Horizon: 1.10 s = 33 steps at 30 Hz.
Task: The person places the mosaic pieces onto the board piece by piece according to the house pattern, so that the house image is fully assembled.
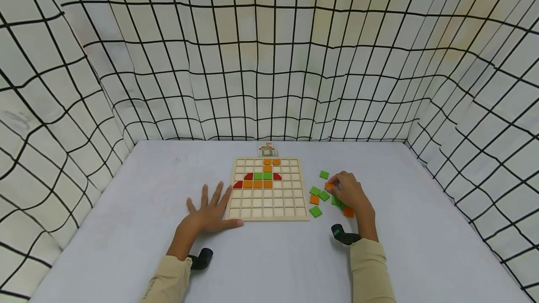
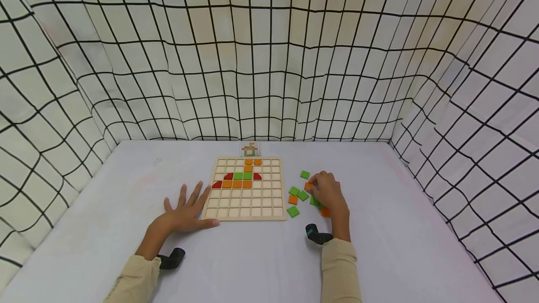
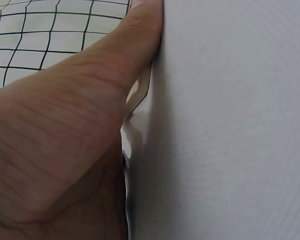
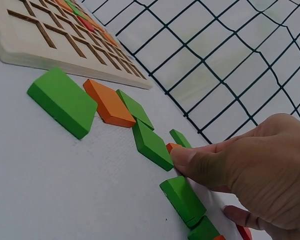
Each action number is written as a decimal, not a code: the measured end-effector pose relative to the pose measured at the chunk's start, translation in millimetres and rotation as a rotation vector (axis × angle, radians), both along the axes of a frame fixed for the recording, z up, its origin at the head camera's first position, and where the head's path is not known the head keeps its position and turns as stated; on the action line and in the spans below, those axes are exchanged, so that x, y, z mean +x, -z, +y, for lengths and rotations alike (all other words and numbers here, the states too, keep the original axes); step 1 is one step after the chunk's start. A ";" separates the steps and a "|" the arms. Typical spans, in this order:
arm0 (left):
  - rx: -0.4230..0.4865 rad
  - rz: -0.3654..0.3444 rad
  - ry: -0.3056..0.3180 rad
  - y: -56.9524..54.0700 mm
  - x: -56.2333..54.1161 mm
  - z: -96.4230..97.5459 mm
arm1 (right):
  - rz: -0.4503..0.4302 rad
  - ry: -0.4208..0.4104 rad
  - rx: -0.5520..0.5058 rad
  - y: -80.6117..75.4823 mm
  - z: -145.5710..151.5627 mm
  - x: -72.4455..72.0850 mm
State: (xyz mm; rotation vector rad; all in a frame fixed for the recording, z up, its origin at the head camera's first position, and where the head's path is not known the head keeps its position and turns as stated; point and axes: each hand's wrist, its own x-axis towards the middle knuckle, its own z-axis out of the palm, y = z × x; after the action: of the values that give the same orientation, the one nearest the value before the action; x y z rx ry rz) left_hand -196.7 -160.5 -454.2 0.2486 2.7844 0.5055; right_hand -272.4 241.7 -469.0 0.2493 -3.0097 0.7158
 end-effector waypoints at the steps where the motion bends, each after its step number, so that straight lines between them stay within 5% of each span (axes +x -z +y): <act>1: -0.001 0.000 0.001 -0.7 0.1 0.2 | 0.002 0.003 0.003 0.2 0.0 -0.1; 9: -0.001 0.001 0.010 -2.4 -0.7 0.8 | -0.011 0.012 -0.018 -2.3 -2.2 0.7; 33: -0.008 -0.011 -0.010 -4.2 0.2 3.0 | 0.083 -0.187 0.018 -14.4 -60.3 -12.6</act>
State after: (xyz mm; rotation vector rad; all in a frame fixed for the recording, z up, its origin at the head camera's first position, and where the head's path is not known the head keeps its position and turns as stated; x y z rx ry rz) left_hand -196.5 -157.5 -450.1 0.2297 2.7782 0.4960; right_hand -284.9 181.4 -454.7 0.5536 -2.9419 0.6726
